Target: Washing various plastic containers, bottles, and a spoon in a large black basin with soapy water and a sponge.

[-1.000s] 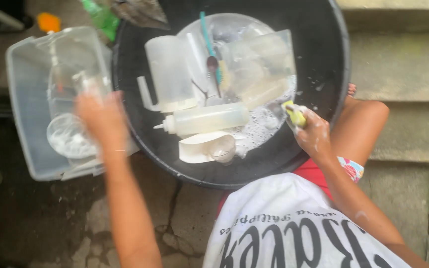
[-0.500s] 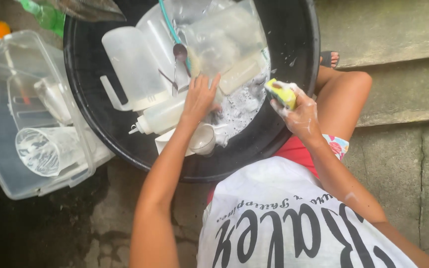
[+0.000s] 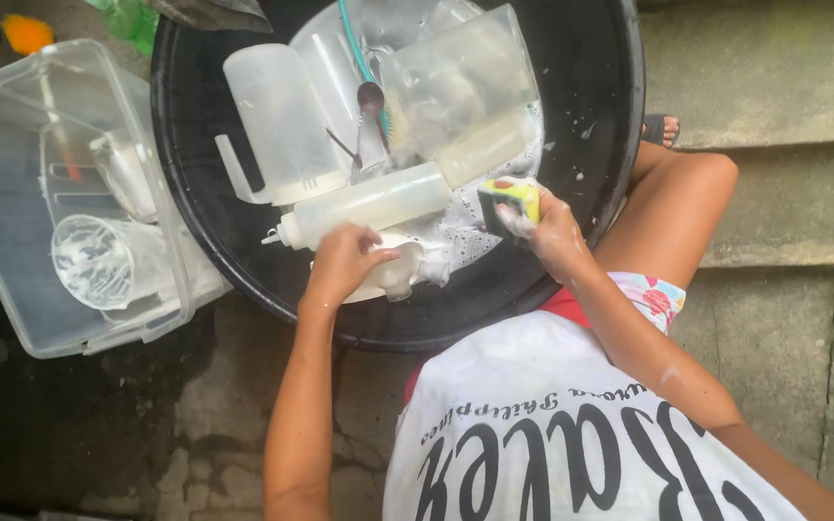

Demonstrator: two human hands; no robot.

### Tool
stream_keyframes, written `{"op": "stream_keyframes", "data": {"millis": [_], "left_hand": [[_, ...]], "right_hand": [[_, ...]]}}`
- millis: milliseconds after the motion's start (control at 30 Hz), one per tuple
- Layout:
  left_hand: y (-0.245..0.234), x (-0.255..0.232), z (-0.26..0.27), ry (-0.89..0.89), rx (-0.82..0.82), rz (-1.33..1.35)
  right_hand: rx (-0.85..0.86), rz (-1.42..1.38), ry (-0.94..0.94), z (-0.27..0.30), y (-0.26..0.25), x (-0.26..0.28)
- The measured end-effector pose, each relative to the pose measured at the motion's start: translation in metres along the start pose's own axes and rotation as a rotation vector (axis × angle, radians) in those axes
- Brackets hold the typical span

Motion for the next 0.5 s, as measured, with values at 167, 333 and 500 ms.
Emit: {"op": "stream_keyframes", "data": {"millis": [167, 333, 500], "left_hand": [[0.01, -0.035, 0.034, 0.288, -0.011, -0.226], [0.046, -0.032, 0.048, 0.3, -0.018, -0.368], [0.006, -0.07, 0.05, 0.079, 0.034, 0.369]], "right_hand": [[-0.047, -0.305, 0.155, -0.009, 0.005, -0.044], [-0.053, -0.457, 0.101, -0.005, -0.01, -0.035], [-0.085, -0.642, 0.066, 0.002, -0.012, 0.01]]}}
Point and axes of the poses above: each hand's wrist, its own z-axis away from the middle knuckle, its own y-axis out of the palm, x = y × z, the point moved 6 cm from there along -z, towards the middle knuckle, and after that the axes turned 13 degrees about -y, right-handed, at the moved point
